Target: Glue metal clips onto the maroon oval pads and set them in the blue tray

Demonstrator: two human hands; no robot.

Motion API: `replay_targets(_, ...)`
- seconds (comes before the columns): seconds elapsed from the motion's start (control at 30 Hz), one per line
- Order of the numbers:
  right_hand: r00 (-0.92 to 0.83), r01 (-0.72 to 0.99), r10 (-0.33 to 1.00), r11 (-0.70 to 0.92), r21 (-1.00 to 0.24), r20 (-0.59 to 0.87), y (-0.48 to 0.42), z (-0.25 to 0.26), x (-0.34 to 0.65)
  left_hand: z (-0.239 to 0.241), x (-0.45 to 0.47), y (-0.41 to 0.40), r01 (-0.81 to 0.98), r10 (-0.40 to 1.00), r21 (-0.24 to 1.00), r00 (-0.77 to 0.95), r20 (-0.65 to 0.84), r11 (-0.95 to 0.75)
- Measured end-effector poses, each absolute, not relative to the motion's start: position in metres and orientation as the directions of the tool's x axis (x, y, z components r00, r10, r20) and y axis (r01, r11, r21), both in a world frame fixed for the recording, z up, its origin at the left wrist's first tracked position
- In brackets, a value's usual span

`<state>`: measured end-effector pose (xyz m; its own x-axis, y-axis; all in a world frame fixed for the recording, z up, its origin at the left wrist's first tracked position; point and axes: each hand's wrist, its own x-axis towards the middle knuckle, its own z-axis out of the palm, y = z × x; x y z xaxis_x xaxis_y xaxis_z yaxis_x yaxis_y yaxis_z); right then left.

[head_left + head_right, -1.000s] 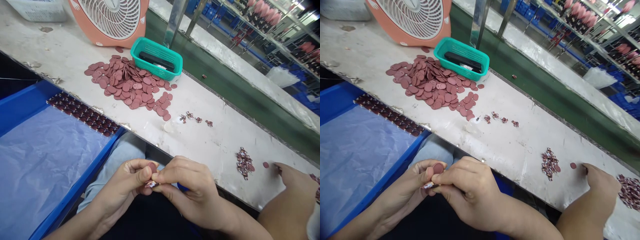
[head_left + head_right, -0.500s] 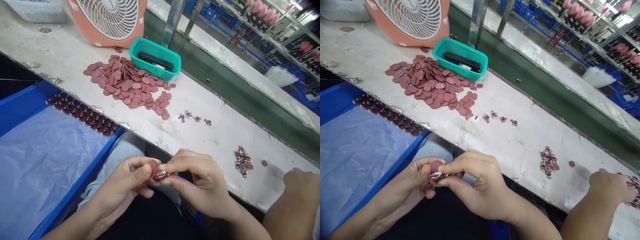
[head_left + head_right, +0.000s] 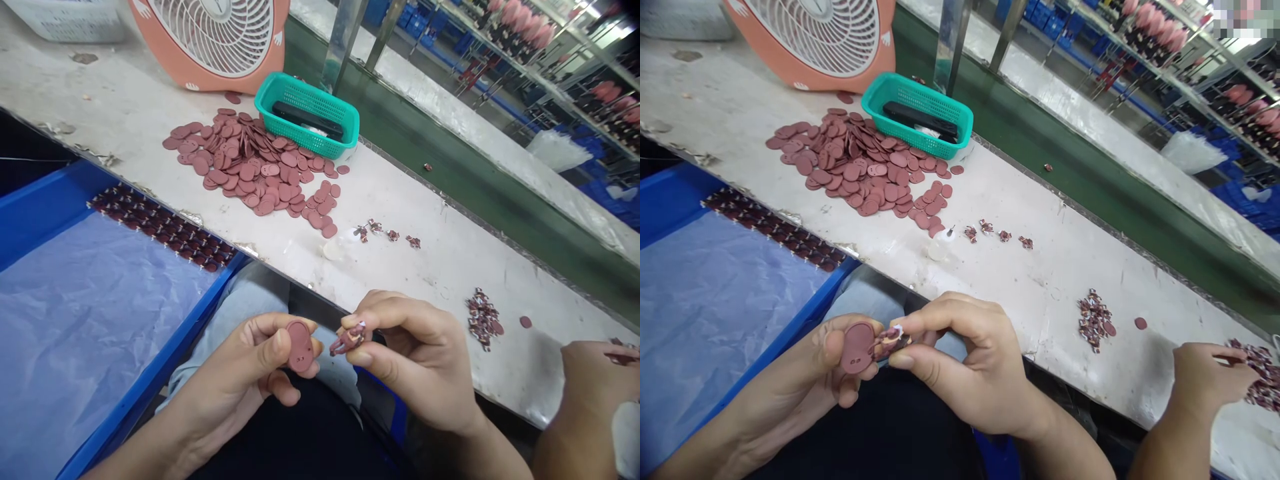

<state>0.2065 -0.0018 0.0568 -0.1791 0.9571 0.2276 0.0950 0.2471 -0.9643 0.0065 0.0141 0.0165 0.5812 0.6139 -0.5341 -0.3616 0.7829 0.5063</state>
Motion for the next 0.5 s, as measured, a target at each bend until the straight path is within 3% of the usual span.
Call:
replay_targets(0.3, -0.184, 0.127, 0.955, 0.256, -0.958, 0.231, -0.001, 0.057, 0.2, 0.017, 0.005, 0.011, -0.367, 0.607, 0.496, 0.604, -0.516, 0.787)
replay_targets(0.5, -0.107, -0.006, 0.955, 0.277, -0.961, 0.276, -0.008, 0.045, 0.187, 0.01, 0.009, 0.012, -0.38, 0.646, 0.531, 0.555, -0.525, 0.757)
